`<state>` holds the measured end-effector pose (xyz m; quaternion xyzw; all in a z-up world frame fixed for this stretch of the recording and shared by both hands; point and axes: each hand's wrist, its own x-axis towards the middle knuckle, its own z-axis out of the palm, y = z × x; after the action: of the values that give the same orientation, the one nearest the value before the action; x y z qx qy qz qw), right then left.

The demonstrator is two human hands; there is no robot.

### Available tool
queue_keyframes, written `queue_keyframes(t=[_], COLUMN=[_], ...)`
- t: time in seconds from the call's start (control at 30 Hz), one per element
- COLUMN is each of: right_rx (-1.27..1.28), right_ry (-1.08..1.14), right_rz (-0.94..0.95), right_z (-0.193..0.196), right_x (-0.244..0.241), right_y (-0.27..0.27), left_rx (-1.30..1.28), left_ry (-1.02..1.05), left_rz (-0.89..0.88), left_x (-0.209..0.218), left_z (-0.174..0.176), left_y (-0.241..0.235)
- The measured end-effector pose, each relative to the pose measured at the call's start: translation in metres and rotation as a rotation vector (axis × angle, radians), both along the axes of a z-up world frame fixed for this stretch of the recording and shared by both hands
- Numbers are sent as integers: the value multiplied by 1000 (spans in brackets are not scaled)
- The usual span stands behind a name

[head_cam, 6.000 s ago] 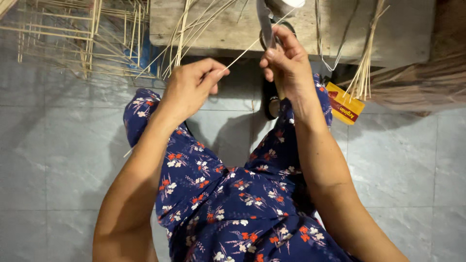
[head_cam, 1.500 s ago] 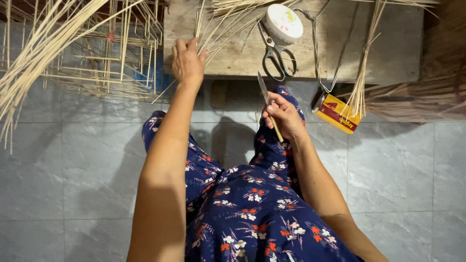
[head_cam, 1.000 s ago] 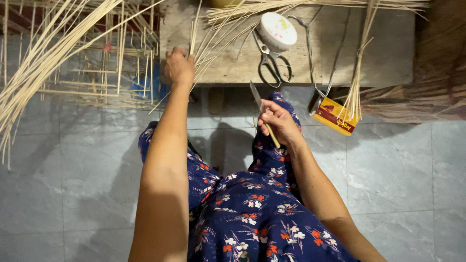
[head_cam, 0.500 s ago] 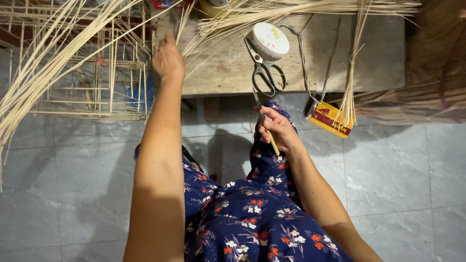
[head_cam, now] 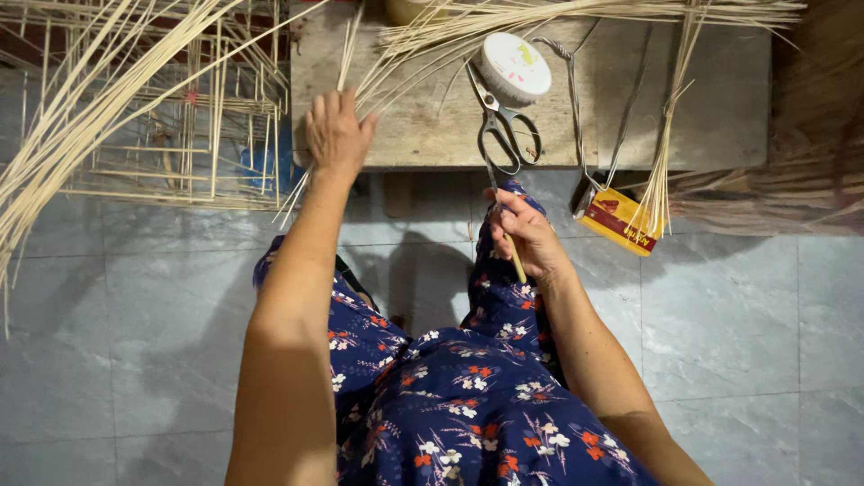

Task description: The person sits on the floor and uses a knife to sharpen thin bamboo sticks one by one. They repeatedly pick up sticks, scrape them with the blade to create a point, and place the finished pieces aside.

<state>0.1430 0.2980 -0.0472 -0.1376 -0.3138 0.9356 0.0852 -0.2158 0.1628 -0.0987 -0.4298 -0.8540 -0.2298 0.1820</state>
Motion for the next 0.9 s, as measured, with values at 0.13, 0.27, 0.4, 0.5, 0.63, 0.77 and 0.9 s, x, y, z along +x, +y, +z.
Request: queue_keyframes(t=[0.13, 0.27, 0.4, 0.5, 0.63, 0.77, 0.9], right_rx=[23, 22, 25, 24, 77, 279, 691], right_ry=[-14, -15, -6, -9, -104, -207, -319], right_rz=[3, 7, 11, 10, 35, 30, -3], right_z=[0, 2, 0, -4, -5, 5, 24], right_x=[-1, -4, -1, 1, -7, -40, -95], right_y=[-1, -4, -3, -1, -2, -17, -32], left_rx=[-117, -76, 286, 396, -45, -25, -34], left_ry=[71, 30, -118, -440, -587, -460, -698], left_rz=[-6, -49, 48, 303, 523, 466, 569], left_x=[9, 11, 7, 1, -10, -12, -18], left_z=[-9, -22, -24, -17, -2, 0, -3], left_y=[5, 16, 25, 12, -2, -2, -3])
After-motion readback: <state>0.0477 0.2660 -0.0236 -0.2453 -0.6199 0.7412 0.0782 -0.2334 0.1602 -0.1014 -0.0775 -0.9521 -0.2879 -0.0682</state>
